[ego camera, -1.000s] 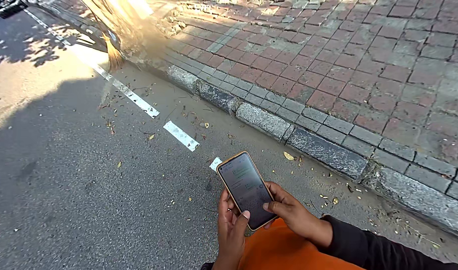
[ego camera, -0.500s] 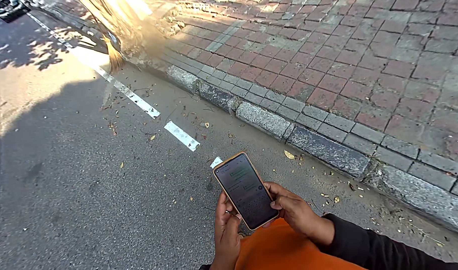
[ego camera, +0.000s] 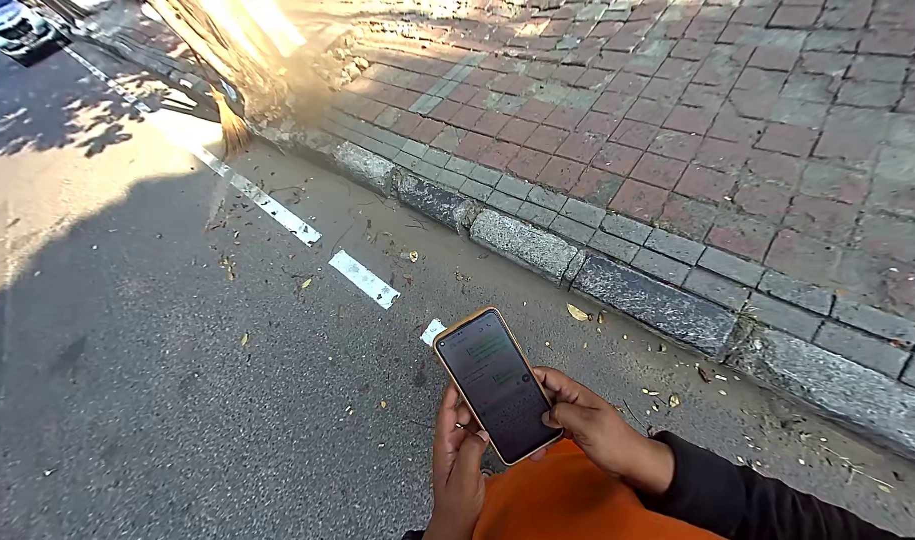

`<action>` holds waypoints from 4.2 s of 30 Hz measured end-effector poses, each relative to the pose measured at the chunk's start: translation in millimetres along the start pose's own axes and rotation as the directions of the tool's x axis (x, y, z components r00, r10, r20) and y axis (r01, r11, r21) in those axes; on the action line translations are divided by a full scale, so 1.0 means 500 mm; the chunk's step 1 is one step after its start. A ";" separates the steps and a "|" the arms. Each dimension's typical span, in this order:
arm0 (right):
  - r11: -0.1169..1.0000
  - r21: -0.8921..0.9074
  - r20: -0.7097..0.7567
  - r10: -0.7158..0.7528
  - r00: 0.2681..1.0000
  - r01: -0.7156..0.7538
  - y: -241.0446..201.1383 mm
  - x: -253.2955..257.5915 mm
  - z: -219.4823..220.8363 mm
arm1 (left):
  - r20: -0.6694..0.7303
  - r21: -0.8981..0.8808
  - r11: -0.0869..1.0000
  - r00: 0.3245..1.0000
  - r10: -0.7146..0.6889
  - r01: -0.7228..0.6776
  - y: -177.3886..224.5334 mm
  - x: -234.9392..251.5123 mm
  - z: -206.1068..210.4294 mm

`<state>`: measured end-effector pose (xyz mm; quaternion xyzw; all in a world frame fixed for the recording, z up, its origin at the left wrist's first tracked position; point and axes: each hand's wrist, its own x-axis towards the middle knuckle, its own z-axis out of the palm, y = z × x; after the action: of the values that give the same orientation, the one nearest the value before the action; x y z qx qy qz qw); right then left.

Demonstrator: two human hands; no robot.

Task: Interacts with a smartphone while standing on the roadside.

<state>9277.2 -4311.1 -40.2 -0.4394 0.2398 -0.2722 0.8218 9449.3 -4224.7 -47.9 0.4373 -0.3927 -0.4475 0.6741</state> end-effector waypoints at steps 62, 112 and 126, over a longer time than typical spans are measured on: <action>0.997 -0.079 0.091 0.000 0.996 0.007 0.000 -0.009 0.004 | 0.085 -0.062 0.998 0.996 0.026 -0.020 0.001 -0.012 -0.010; 0.995 -0.083 -0.134 0.040 0.990 -0.051 0.006 -0.001 0.050 | 0.157 -0.020 0.999 0.987 0.037 -0.035 0.003 -0.025 -0.038; 0.998 -0.055 -0.073 0.018 0.997 -0.022 0.027 -0.002 0.030 | 0.018 0.241 0.965 0.994 0.106 -0.108 0.017 -0.006 -0.049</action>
<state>9289.3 -4295.4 -44.0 -0.4497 0.2813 -0.2730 0.8025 9473.2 -4214.4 -47.8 0.4932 -0.4688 -0.3603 0.6381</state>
